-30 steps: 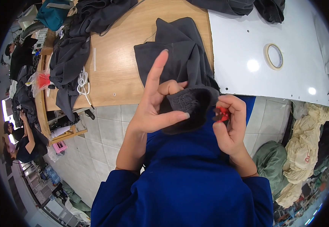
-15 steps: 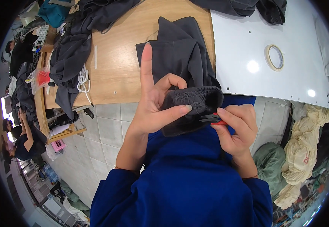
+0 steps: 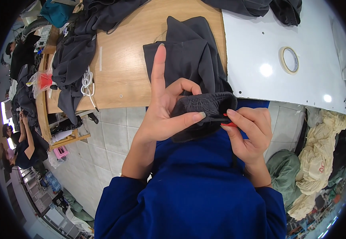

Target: Applying tape and trimming threads on a garment's waistband using nippers.

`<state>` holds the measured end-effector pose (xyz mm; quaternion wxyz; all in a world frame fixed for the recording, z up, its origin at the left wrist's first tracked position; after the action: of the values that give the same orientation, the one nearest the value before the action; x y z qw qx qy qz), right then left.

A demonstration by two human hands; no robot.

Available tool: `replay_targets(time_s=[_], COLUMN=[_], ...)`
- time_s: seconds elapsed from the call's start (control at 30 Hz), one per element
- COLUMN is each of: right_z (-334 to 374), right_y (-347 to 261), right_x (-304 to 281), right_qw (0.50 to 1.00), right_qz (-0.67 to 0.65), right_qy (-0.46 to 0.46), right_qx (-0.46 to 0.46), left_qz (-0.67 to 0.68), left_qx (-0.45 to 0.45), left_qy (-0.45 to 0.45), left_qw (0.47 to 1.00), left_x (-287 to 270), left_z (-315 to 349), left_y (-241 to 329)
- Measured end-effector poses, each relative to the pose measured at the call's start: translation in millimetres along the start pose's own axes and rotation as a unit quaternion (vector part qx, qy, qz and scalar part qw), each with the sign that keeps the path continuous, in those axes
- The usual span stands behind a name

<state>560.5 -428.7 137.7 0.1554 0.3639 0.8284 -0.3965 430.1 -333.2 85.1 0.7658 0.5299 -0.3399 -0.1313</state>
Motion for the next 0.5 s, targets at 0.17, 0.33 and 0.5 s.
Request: replay_targets(time_s=[0.17,0.33,0.5], right_z=[1,5,9], right_y=[0,17,27], right_x=[0,0,28], right_qw=[1.000,0.992,0.967], right_qz=[0.005,-0.099,-0.178], right_qy=[-0.003,0.038,-0.059], right_qx=[-0.003,0.074,0.172], left_qz=[-0.007,0.007,-0.023], left_qx=[-0.002,-0.011,-0.040], left_qy=[-0.012,-0.032,-0.044], left_qw=[1.000,0.999,0.998], left_x=[3,7,9], left_z=[-1,-1,-3], left_y=[-1,0,-9])
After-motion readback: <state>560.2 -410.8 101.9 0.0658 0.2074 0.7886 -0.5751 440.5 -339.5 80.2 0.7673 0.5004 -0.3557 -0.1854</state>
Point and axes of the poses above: each hand's wrist, its own z-axis away from the middle knuckle, its own x-axis out of the palm, y = z × x, the point moved 10 cm from there along -z, towards the middle knuckle, and after that the axes turned 10 degrees about -x, right-handed, at the moved point
